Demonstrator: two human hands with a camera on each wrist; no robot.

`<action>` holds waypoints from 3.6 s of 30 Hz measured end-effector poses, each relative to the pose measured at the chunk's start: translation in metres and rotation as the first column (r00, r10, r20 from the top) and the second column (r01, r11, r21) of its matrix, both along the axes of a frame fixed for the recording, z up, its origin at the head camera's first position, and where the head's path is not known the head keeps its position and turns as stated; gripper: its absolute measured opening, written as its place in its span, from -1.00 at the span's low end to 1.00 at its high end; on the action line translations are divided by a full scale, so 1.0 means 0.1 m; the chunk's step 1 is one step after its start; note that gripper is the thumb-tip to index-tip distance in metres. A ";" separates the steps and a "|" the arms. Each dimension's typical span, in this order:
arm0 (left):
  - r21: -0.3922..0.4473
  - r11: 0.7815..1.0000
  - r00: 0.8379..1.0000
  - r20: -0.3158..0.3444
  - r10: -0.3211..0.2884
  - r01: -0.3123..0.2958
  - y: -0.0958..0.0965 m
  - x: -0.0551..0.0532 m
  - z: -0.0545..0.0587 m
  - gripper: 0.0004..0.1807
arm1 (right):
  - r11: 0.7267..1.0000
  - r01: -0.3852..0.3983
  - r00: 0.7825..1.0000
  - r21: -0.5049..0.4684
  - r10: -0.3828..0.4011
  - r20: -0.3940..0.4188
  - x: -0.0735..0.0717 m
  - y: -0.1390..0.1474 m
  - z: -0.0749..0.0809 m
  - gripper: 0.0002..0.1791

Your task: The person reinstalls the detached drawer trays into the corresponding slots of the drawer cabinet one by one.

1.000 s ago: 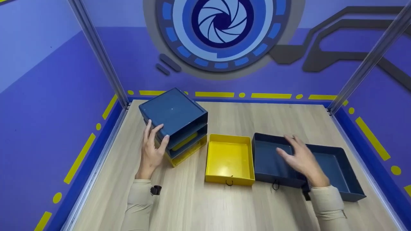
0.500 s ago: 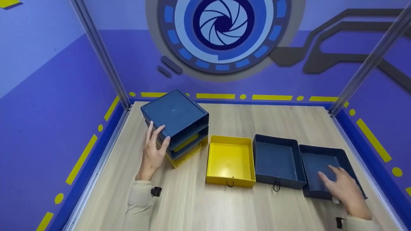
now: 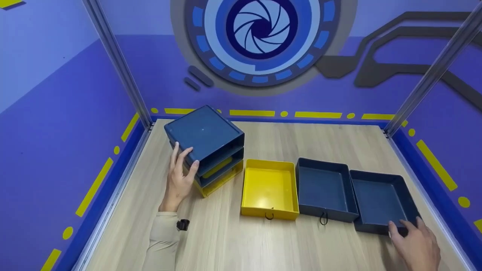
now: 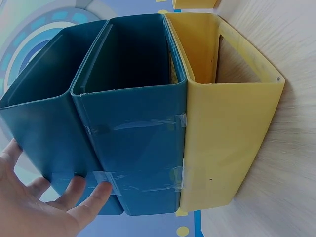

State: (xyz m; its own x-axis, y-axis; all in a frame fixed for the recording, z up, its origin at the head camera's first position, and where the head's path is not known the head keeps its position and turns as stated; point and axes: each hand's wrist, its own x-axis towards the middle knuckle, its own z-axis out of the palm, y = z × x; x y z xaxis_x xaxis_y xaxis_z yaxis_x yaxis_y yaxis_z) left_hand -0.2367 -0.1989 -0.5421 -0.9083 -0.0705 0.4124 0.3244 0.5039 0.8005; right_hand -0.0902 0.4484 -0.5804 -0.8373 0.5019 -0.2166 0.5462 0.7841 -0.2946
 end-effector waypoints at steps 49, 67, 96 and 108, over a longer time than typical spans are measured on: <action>-0.059 0.998 0.999 0.033 -0.035 0.037 -0.12 0.01 0.02 -0.43 | 0.997 -0.069 0.724 0.028 0.069 -0.687 -0.06 -0.59 0.11 -0.42; -0.031 0.998 0.999 -0.008 -0.051 0.051 -0.11 0.01 -0.01 -0.43 | 0.963 -0.261 0.645 0.063 0.223 -0.731 -0.20 -1.22 0.32 -0.45; 0.011 0.998 0.998 -0.024 -0.060 0.061 -0.11 0.01 -0.06 -0.45 | 0.792 -0.590 0.413 0.159 0.465 -0.783 -0.41 -2.07 0.21 -0.39; 0.008 0.999 0.999 -0.010 -0.046 0.046 -0.13 0.01 -0.02 -0.46 | 0.736 -0.667 0.395 0.121 0.486 -0.779 -0.50 -2.51 0.27 -0.39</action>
